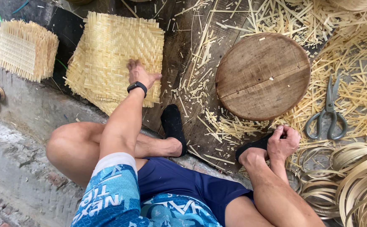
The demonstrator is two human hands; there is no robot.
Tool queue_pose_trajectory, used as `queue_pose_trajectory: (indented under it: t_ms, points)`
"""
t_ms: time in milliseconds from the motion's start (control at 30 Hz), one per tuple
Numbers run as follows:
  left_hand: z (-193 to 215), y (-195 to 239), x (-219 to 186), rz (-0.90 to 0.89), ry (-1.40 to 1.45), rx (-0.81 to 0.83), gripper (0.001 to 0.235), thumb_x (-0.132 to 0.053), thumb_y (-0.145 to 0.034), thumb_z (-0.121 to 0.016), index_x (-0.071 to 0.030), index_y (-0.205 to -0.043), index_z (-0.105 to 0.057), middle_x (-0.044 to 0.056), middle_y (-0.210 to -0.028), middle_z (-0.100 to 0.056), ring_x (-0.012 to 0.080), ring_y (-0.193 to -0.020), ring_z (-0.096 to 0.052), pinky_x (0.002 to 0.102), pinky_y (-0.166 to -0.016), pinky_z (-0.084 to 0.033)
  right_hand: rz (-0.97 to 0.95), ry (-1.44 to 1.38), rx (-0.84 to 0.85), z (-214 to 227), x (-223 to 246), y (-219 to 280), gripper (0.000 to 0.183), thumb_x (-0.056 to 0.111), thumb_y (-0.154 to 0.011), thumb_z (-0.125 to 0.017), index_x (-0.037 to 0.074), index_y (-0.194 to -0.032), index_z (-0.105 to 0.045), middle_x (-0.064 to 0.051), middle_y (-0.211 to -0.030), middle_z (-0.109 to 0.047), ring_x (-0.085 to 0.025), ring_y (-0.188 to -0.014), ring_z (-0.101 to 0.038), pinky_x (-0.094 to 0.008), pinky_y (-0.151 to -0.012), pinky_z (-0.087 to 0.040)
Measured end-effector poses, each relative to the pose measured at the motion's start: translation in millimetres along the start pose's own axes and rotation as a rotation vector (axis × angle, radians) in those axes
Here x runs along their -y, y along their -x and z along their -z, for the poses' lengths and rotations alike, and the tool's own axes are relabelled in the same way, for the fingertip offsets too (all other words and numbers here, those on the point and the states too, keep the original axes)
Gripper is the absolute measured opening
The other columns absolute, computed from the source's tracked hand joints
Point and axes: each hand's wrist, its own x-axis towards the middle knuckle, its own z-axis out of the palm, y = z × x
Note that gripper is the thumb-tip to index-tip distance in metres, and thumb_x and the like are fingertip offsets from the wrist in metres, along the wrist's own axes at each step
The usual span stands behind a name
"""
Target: The person places a woven bamboo mat over a circular wooden mold, presses it down, and uses shears to trim the excess mat around the mold's edge. The person then removes the trimmed circular mat and stacks it with others.
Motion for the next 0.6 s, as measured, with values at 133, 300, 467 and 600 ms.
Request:
queue_pose_trajectory:
  t_ms: [133,300,467,600]
  points:
    - [8.4,1.4,7.1,-0.067,0.065,-0.007,0.096,-0.044,-0.072,-0.089,0.0,-0.147,-0.049,0.027,-0.163,-0.027,0.0433,-0.152,-0.028,0.045,-0.123,-0.032,-0.006,0.019,-0.001,1.4,-0.7,-0.5,0.011,0.014,-0.103,-0.071,0.005,-0.097,-0.067,-0.011,-0.092,-0.062,-0.03,-0.091,-0.057,-0.044,-0.085,-0.047]
    - [-1.1,8.1,13.7,-0.037,-0.01,0.026,0.039,-0.031,-0.079,-0.082,-0.007,-0.109,-0.074,0.025,-0.166,-0.023,0.0438,-0.152,-0.025,0.042,-0.119,-0.035,-0.013,0.017,-0.014,-0.3,0.0,-0.6,0.012,0.015,-0.102,-0.072,0.005,-0.096,-0.068,-0.011,-0.092,-0.063,-0.03,-0.09,-0.058,-0.044,-0.083,-0.047]
    - [-18.6,17.4,-0.6,-0.095,0.108,-0.169,0.007,-0.02,-0.078,-0.078,-0.013,-0.078,-0.078,0.027,-0.16,-0.032,0.0473,-0.146,-0.03,0.042,-0.12,-0.034,-0.041,0.027,0.002,1.8,2.4,0.2,0.013,0.015,-0.103,-0.072,0.006,-0.095,-0.068,-0.011,-0.091,-0.063,-0.03,-0.09,-0.058,-0.045,-0.082,-0.047]
    - [20.9,37.8,-30.0,-0.044,0.357,-0.32,0.014,-0.017,-0.079,-0.072,-0.011,-0.073,-0.061,0.026,-0.115,-0.065,0.0419,-0.111,-0.059,0.041,-0.112,-0.046,-0.036,0.02,-0.013,0.8,2.8,-0.5,0.011,0.015,-0.101,-0.072,0.005,-0.096,-0.068,-0.012,-0.093,-0.063,-0.031,-0.092,-0.058,-0.044,-0.083,-0.047]
